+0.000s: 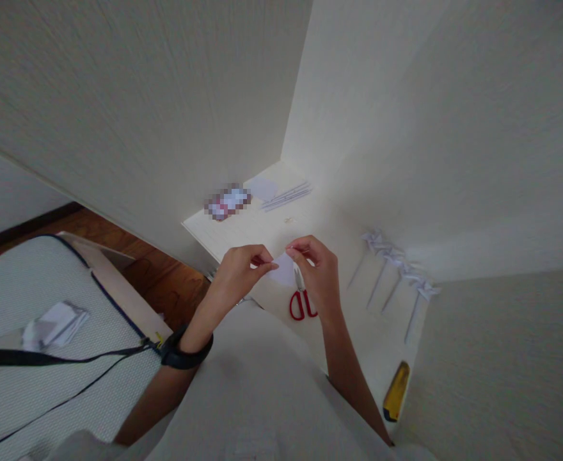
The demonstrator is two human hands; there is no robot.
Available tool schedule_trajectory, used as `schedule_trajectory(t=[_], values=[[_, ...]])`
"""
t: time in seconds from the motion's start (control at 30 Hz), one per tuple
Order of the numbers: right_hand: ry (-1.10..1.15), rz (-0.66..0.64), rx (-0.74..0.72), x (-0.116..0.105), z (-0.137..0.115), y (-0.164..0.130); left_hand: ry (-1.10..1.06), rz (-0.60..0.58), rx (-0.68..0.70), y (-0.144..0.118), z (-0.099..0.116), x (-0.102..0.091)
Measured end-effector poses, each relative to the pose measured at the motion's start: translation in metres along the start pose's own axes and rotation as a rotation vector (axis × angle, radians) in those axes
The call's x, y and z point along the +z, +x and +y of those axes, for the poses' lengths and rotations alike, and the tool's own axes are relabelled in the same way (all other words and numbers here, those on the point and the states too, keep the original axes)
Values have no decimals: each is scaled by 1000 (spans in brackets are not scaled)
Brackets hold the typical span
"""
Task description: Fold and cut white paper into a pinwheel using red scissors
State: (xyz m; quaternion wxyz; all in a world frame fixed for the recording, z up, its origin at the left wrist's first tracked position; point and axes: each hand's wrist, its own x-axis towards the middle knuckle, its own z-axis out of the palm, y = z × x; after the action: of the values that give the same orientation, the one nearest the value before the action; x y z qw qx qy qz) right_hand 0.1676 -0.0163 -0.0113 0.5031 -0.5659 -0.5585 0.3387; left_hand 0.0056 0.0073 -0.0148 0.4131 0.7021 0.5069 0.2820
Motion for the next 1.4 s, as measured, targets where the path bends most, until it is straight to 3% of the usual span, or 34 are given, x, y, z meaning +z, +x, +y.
schedule_trajectory(t=[0.57, 0.93, 1.17, 1.4], values=[[-54, 3, -55, 1, 2, 1, -41, -5, 15, -1, -4, 2], [-37, -35, -101, 10, 1, 9, -195, 11, 47, -1, -7, -3], [13, -17, -66, 13, -2, 5, -376, 18, 40, 1, -2, -1], [99, -24, 31, 18, 4, 7, -392, 91, 2, 0, 2, -5]])
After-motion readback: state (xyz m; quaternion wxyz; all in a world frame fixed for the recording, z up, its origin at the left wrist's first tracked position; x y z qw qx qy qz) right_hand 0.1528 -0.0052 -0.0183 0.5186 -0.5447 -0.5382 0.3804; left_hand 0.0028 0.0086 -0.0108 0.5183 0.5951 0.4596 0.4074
